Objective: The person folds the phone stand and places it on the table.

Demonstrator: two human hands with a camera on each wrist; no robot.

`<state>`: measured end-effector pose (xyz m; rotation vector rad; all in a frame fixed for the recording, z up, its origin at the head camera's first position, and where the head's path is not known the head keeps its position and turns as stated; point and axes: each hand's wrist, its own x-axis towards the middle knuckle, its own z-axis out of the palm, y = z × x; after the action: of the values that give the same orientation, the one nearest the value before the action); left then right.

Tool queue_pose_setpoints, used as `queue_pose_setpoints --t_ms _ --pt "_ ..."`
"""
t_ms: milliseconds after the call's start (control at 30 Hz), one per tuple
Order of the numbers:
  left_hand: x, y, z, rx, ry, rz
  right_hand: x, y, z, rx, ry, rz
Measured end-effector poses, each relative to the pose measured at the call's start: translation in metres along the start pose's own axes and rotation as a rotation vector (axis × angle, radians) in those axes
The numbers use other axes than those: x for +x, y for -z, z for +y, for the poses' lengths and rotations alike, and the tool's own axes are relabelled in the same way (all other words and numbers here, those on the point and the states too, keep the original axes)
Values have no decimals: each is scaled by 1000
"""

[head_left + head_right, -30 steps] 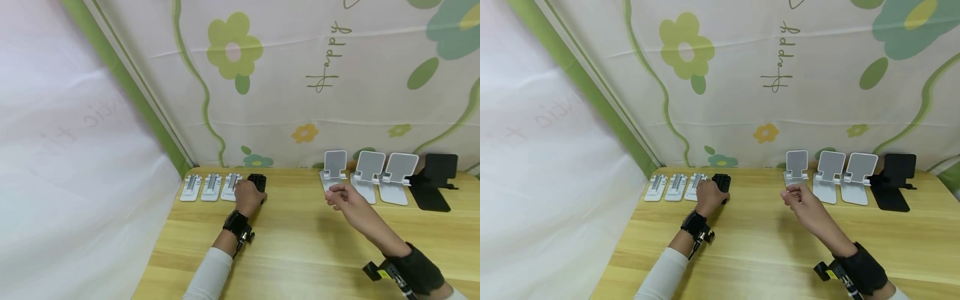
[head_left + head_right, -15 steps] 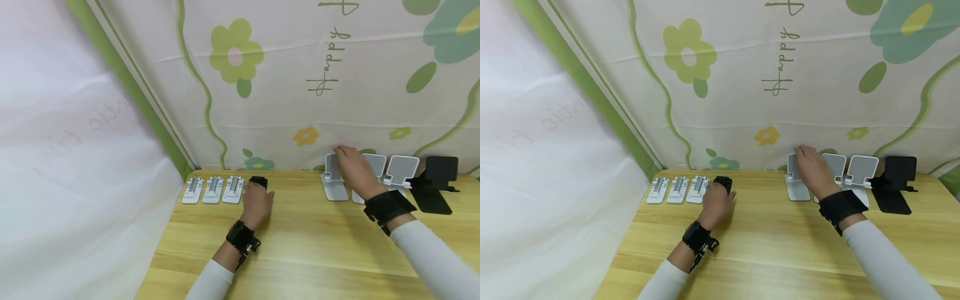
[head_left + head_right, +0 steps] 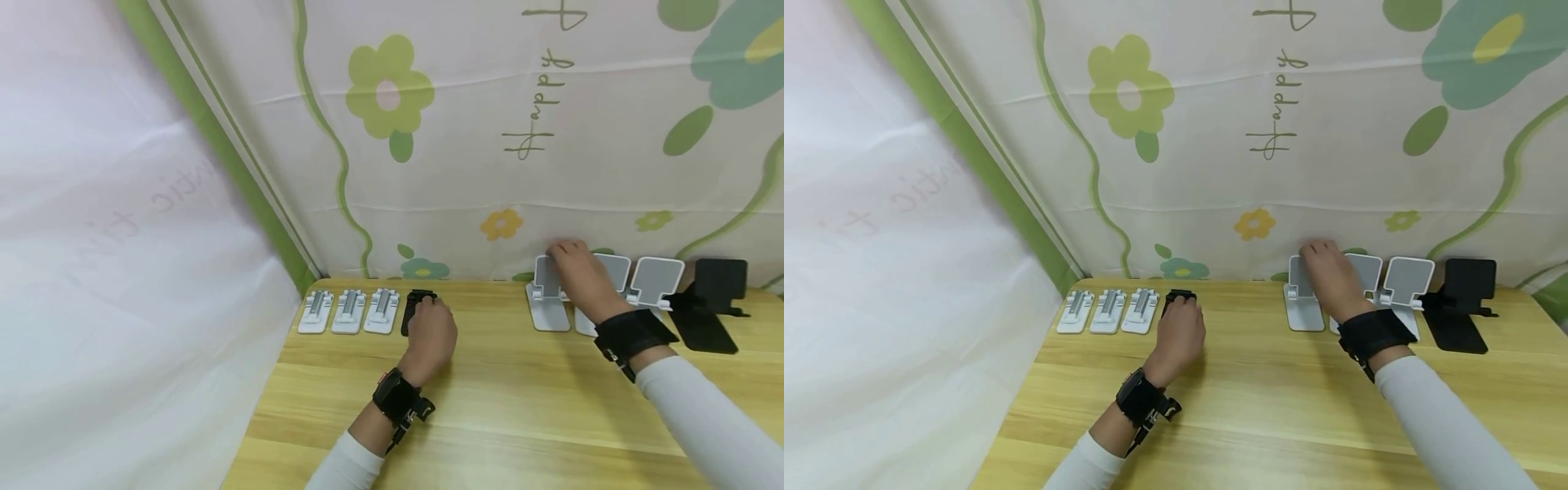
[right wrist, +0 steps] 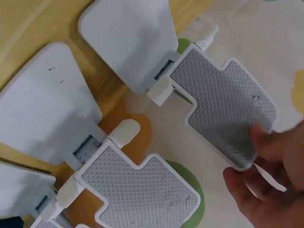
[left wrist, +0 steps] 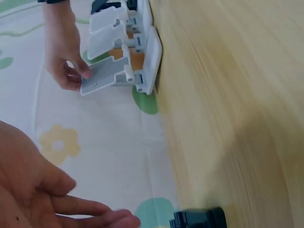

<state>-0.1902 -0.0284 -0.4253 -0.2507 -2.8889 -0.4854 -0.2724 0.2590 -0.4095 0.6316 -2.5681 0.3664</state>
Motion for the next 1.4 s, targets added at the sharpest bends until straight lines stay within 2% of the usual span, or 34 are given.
queue_pose_setpoints --t_ms 67,133,200,267,367,467,600,733,867,967,1067,1233,1333,1400 --pt "1 2 2 -128 -23 -24 0 3 -3 38 -16 4" --pt "1 4 5 -318 -27 -81 1 9 -9 74 -22 14" --pt "0 6 8 -506 -1 -160 2 17 -18 104 -10 26" --pt "-1 8 11 -652 49 -227 4 27 -32 137 6 44" --pt "-1 9 16 -778 120 -300 5 43 -55 197 28 83" --pt "0 8 21 -954 180 -372 4 57 -77 257 45 127" --pt "0 9 23 -1167 255 -441 4 70 -99 284 64 167" --pt "-3 10 23 -1211 282 -438 2 77 -112 305 83 201" --pt "-6 11 24 -1188 274 -414 1 79 -117 343 106 222" --pt "-9 17 24 -1201 269 -414 -1 80 -117 390 69 196" --pt "-11 25 24 -1227 267 -440 -2 84 -114 519 -53 96" --pt "-11 41 27 -1294 255 -495 -4 88 -104 802 -249 -167" --pt "-10 47 29 -1334 242 -514 -7 88 -100 858 -273 -221" --pt "-9 49 30 -1344 234 -521 -8 86 -100 875 -262 -200"
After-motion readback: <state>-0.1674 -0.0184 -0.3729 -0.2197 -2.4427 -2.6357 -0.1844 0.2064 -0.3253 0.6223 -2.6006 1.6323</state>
